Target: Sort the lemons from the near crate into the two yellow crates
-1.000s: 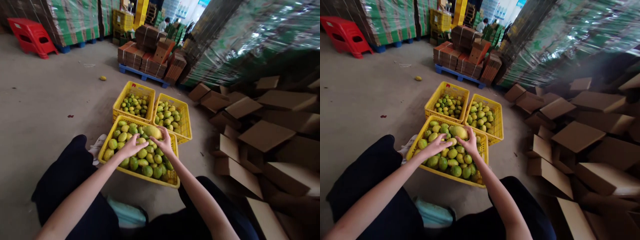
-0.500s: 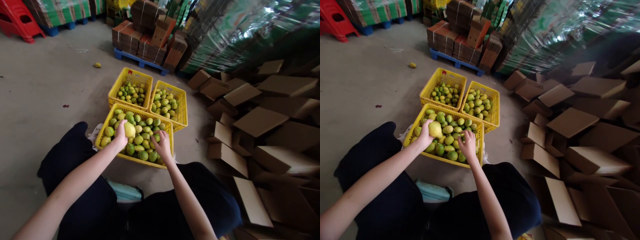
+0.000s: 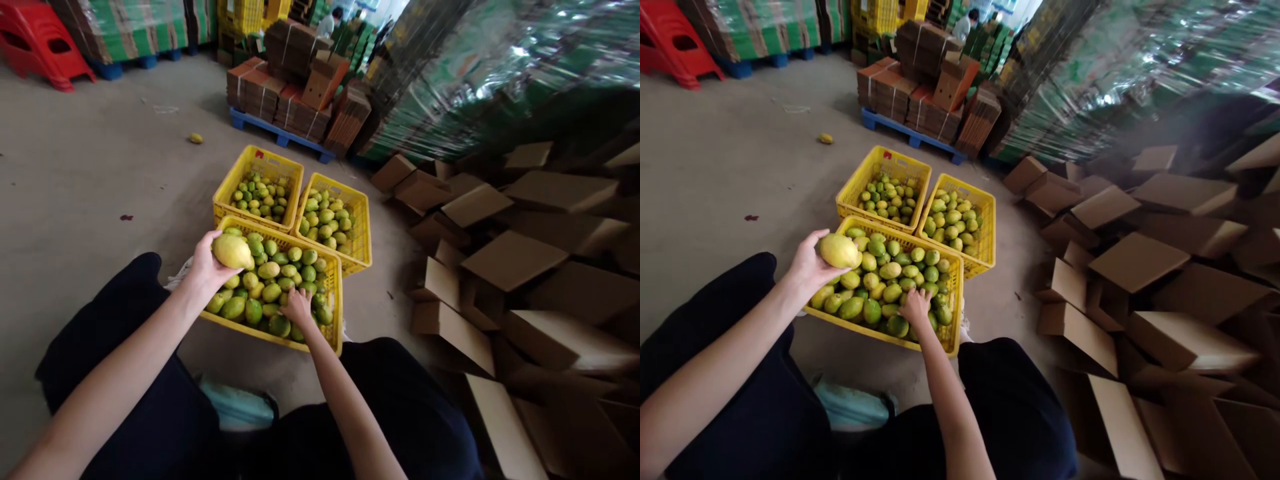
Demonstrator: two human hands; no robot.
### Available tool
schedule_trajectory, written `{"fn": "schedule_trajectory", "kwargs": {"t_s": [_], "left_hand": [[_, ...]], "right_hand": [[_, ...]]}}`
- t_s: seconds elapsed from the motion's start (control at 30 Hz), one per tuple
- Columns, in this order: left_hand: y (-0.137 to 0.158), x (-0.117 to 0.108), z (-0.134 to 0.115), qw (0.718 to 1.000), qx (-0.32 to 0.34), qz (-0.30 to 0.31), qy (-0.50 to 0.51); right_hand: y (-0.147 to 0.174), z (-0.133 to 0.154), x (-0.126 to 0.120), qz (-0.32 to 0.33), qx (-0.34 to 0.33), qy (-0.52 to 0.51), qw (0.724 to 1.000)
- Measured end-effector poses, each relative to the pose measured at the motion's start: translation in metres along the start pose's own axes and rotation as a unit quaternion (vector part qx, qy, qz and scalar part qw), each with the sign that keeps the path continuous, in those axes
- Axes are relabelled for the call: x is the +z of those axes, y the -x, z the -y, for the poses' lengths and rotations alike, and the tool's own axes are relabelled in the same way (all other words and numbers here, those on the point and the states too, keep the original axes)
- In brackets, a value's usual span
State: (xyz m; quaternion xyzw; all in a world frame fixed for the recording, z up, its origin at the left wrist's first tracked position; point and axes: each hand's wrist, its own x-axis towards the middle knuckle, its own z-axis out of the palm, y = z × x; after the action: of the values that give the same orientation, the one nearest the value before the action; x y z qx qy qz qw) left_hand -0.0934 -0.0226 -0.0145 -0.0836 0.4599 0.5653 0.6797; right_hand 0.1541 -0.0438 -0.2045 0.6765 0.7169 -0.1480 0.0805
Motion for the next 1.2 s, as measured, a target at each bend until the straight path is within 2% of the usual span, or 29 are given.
{"fn": "schedule_trajectory", "kwargs": {"t_s": [0.27,0.43,0.5,0.53,0.6,0.67,0.73,0.83,0.93,1.0,1.07,1.13,1.2], "left_hand": [[-0.006,0.006,0.018,0.998,-0.028,0.035,-0.041],[0.002,0.012,0.029,0.996,-0.060,0.062,-0.013],[0.007,0.015,0.029,0.990,-0.101,0.094,-0.002],[0.008,0.017,0.029,0.986,-0.123,0.109,-0.006],[0.010,0.018,0.029,0.980,-0.146,0.135,-0.026],[0.009,0.019,0.029,0.976,-0.136,0.163,-0.052],[0.007,0.019,0.031,0.969,-0.121,0.202,-0.071],[0.008,0.021,0.035,0.957,-0.116,0.250,-0.095],[0.010,0.028,0.039,0.956,-0.082,0.262,-0.106],[0.010,0.032,0.044,0.953,-0.065,0.274,-0.112],[0.007,0.034,0.050,0.946,-0.053,0.294,-0.124],[0.004,0.035,0.057,0.939,-0.031,0.312,-0.142],[0.000,0.034,0.065,0.932,-0.005,0.320,-0.171]], "right_hand": [[0.016,-0.011,-0.017,-0.064,-0.015,-0.126,0.990],[0.018,-0.024,-0.056,-0.073,-0.045,-0.277,0.957],[0.022,-0.030,-0.078,-0.078,-0.057,-0.378,0.921],[0.026,-0.032,-0.089,-0.076,-0.067,-0.446,0.889],[0.036,-0.034,-0.109,-0.058,-0.087,-0.596,0.796],[0.045,-0.031,-0.123,-0.035,-0.100,-0.698,0.708],[0.050,-0.024,-0.130,-0.033,-0.098,-0.743,0.661],[0.049,-0.009,-0.131,-0.049,-0.084,-0.779,0.620],[0.047,0.005,-0.131,-0.063,-0.050,-0.811,0.580],[0.048,0.012,-0.135,-0.036,-0.035,-0.839,0.542],[0.052,0.017,-0.139,0.017,-0.061,-0.856,0.513],[0.055,0.020,-0.143,0.052,-0.108,-0.857,0.501],[0.056,0.024,-0.143,0.045,-0.127,-0.852,0.506]]}}
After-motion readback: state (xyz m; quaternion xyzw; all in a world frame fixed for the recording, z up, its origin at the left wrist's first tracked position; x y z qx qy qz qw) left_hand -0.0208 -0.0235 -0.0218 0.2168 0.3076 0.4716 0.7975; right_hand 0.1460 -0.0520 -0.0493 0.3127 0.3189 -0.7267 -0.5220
